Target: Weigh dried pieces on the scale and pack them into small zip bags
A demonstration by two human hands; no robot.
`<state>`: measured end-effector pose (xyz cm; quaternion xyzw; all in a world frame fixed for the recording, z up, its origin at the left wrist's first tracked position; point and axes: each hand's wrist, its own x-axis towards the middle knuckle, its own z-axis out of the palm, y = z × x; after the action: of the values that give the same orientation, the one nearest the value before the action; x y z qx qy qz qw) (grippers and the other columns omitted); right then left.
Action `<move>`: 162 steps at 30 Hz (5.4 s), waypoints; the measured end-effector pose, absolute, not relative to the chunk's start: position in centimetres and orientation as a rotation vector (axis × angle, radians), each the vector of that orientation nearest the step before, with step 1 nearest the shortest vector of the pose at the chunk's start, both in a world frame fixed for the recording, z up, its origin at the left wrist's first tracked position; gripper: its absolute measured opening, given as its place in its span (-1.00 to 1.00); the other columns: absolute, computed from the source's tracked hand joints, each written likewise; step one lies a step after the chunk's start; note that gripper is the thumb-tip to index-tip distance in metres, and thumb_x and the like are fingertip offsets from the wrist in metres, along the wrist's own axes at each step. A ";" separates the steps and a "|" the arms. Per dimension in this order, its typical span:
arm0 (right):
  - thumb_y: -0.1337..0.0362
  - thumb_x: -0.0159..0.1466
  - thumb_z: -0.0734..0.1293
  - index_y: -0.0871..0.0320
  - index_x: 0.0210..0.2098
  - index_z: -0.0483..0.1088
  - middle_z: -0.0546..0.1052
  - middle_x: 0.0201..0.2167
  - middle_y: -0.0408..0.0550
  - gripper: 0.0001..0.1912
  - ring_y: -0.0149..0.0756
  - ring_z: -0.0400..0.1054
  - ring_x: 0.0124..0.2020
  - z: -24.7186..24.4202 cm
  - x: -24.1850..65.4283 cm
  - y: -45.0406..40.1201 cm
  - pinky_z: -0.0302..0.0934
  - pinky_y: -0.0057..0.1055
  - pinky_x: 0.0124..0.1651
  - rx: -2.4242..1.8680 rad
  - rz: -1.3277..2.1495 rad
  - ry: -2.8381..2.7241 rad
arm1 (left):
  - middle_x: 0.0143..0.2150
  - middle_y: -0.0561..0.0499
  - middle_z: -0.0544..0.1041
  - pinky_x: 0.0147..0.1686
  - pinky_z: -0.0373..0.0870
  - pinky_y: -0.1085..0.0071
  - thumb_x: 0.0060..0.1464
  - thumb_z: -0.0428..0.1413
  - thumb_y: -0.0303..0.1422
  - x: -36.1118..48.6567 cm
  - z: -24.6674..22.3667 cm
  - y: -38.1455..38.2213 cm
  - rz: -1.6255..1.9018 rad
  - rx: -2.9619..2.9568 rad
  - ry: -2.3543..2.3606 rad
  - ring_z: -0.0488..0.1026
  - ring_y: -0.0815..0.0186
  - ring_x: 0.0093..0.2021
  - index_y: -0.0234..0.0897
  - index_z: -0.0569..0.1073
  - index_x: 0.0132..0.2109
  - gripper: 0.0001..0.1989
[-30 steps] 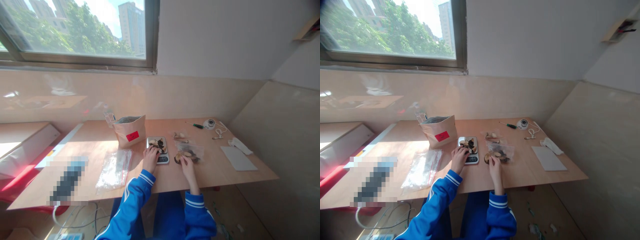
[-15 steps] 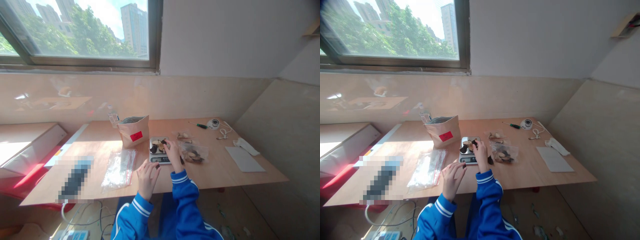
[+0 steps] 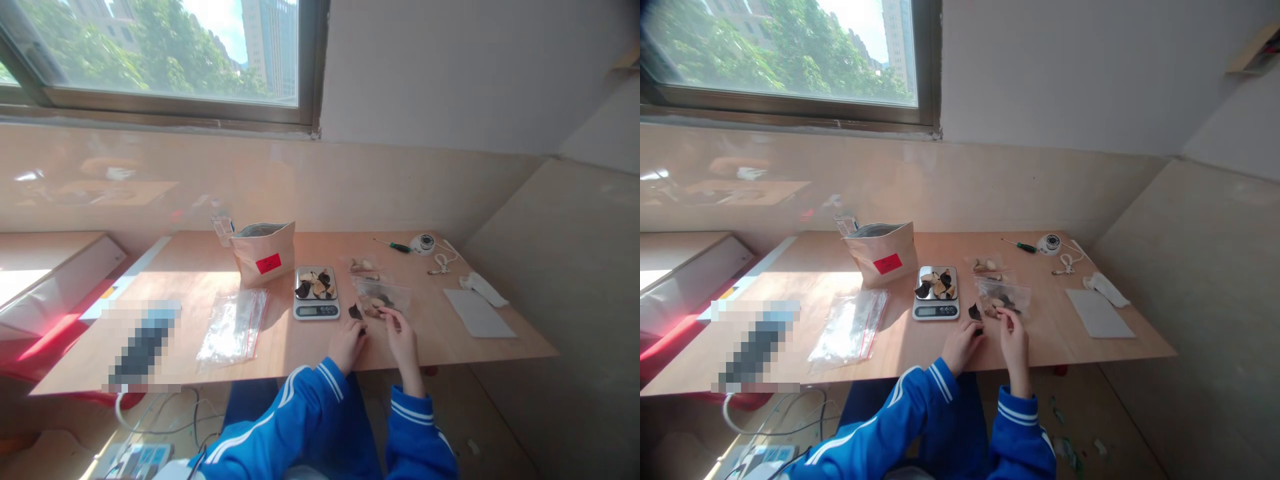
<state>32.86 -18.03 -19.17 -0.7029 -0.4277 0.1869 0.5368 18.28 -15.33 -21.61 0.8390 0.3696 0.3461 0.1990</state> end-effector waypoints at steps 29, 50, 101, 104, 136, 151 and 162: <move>0.07 0.28 0.20 0.13 0.00 0.35 0.53 -0.24 -0.01 -0.61 -0.27 0.42 -0.31 -15.9 16.6 -16.7 0.26 -0.40 -0.28 -1.321 0.961 -1.317 | -0.38 -0.02 0.45 -0.35 0.39 0.35 0.15 -0.05 -0.20 -1.0 -17.5 -15.0 1.406 1.786 1.784 0.44 0.27 -0.38 -0.24 0.42 -0.26 -0.76; -0.03 0.19 0.31 0.19 -0.32 0.49 0.59 -0.37 0.01 -0.62 -0.19 0.47 -0.34 -13.9 15.4 -15.8 0.34 -0.32 -0.28 -1.117 1.186 -1.023 | -0.09 -0.09 0.39 -0.18 0.47 0.30 0.24 -0.06 -0.31 3.2 -15.4 -17.4 1.213 1.939 1.219 0.43 0.33 -0.24 -0.15 0.30 0.17 -0.63; 0.02 0.03 0.48 0.14 -0.55 0.34 0.41 -0.66 -0.21 -0.65 -0.41 0.31 -0.57 -14.5 17.3 -16.1 0.22 -0.43 -0.38 -1.015 1.257 -0.975 | -0.50 0.10 0.39 -0.37 0.28 0.49 -0.14 0.28 -0.12 1.1 -15.3 -16.3 1.521 0.944 1.214 0.33 0.41 -0.42 -0.32 0.43 -0.43 -0.66; 0.04 0.07 0.46 0.15 -0.47 0.41 0.45 -0.57 -0.17 -0.70 -0.39 0.34 -0.52 -13.9 17.2 -16.2 0.24 -0.42 -0.37 -1.019 1.261 -1.003 | -0.51 0.09 0.38 -0.39 0.28 0.50 -0.14 0.28 -0.12 1.0 -15.3 -15.9 1.488 0.982 1.198 0.31 0.41 -0.44 -0.33 0.44 -0.43 -0.66; 0.15 0.02 0.44 0.15 -0.57 0.34 0.43 -0.62 -0.18 -0.75 -0.35 0.33 -0.52 -14.8 15.6 -17.4 0.24 -0.41 -0.38 -1.148 1.230 -0.836 | -0.41 -0.06 0.55 -0.29 0.49 0.34 0.17 -0.08 -0.07 1.5 -15.3 -18.0 1.147 1.513 1.358 0.52 0.26 -0.39 -0.28 0.49 -0.31 -0.59; 0.09 0.25 0.22 0.25 -0.13 0.32 0.39 -0.11 0.26 -0.65 0.03 0.23 -0.01 -17.7 20.3 -8.6 0.14 -0.05 0.03 -1.794 0.109 -1.310 | -0.70 0.15 0.22 -0.48 0.21 0.43 0.16 -0.14 -0.14 3.3 -13.8 -15.2 1.050 1.461 1.700 0.31 0.32 -0.60 -0.18 0.13 -0.56 -0.63; 0.30 0.30 0.17 0.23 -0.23 0.32 0.41 -0.23 0.21 -0.85 -0.02 0.29 -0.15 -20.7 20.2 -5.7 0.21 -0.13 -0.12 -1.996 -0.033 -1.561 | -0.70 0.13 0.33 -0.38 0.23 0.40 0.20 -0.18 -0.17 3.6 -13.9 -12.7 0.974 1.362 1.778 0.40 0.27 -0.56 -0.17 0.13 -0.54 -0.63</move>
<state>20.21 -5.66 -20.65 -0.7516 -0.5878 -0.0126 0.2990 3.59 -12.65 -13.93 0.5238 0.6838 0.3749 0.3427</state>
